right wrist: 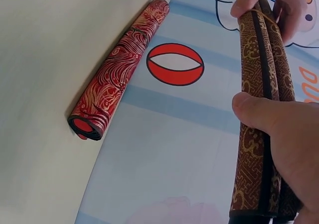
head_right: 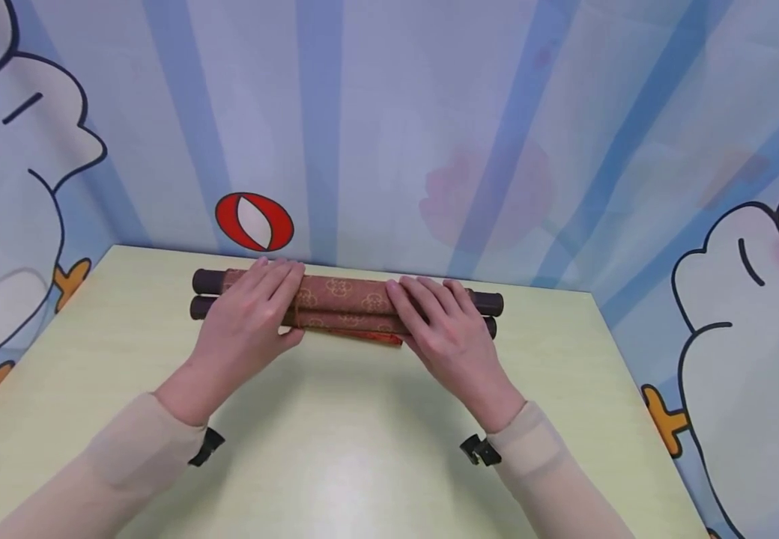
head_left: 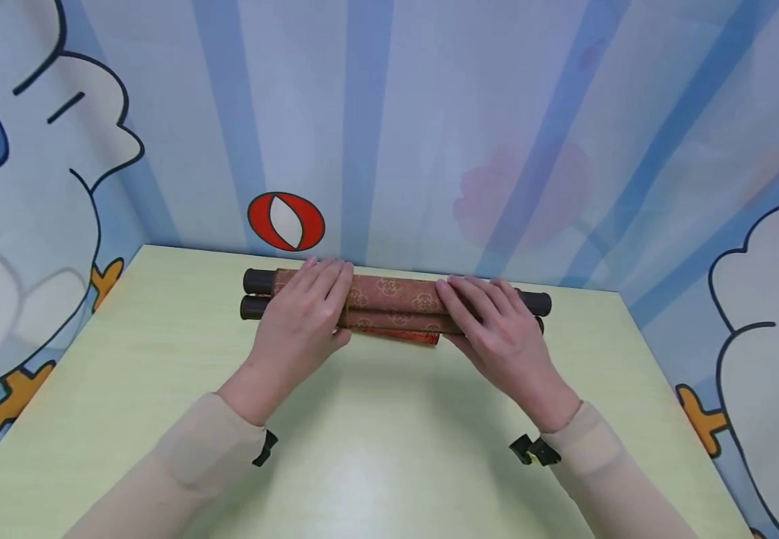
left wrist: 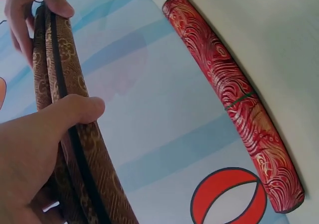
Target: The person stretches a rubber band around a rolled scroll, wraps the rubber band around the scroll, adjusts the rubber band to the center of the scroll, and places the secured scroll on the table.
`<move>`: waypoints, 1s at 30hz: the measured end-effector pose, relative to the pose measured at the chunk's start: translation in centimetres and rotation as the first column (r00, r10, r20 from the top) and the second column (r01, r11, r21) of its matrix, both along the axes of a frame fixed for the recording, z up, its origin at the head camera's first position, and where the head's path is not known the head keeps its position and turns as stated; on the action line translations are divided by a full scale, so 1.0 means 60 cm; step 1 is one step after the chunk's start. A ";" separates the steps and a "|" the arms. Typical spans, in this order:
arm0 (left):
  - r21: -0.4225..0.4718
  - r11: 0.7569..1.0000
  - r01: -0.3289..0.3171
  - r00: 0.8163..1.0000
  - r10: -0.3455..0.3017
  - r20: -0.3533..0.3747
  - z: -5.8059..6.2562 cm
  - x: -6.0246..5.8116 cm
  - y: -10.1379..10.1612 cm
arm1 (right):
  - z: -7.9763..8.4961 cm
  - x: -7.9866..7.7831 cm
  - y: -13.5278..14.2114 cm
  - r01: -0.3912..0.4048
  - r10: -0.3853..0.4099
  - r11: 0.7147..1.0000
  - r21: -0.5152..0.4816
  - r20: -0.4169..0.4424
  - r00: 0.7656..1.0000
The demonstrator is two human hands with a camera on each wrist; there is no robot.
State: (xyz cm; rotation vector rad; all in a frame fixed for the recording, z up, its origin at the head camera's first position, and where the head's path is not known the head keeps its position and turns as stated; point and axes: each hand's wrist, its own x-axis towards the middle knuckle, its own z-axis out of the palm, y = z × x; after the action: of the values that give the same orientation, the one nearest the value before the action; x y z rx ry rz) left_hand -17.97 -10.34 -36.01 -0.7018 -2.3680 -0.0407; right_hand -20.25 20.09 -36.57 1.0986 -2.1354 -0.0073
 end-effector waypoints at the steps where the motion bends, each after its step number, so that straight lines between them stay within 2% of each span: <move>1: -0.005 1.000 0.008 1.000 -0.008 -0.008 0.000 0.000 0.003 | 0.000 0.000 -0.001 -0.003 0.003 1.000 -0.003 -0.003 1.000; 5: -0.030 0.999 0.018 0.999 -0.019 -0.028 0.000 0.002 0.010 | -0.002 -0.002 -0.003 0.001 -0.001 1.000 -0.003 0.004 1.000; 12: -0.039 0.999 -0.024 0.999 0.023 -0.029 0.002 0.011 0.003 | -0.004 0.000 0.004 0.000 0.001 1.000 -0.015 0.006 1.000; 22: -0.014 1.000 0.008 1.000 -0.008 0.025 0.001 0.005 0.011 | -0.007 0.003 0.000 0.000 0.000 1.000 -0.008 0.006 1.000; 30: -0.012 1.000 0.004 1.000 -0.004 -0.018 -0.001 0.000 0.011 | -0.007 -0.004 -0.015 -0.017 0.017 0.999 -0.029 -0.006 1.000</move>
State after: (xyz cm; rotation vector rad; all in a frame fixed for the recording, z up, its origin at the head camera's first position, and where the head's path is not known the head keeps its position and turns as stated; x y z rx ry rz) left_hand -17.97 -9.68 -36.06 -0.7100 -2.3511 -0.0222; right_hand -20.49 19.19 -36.99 1.0984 -2.1143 0.0278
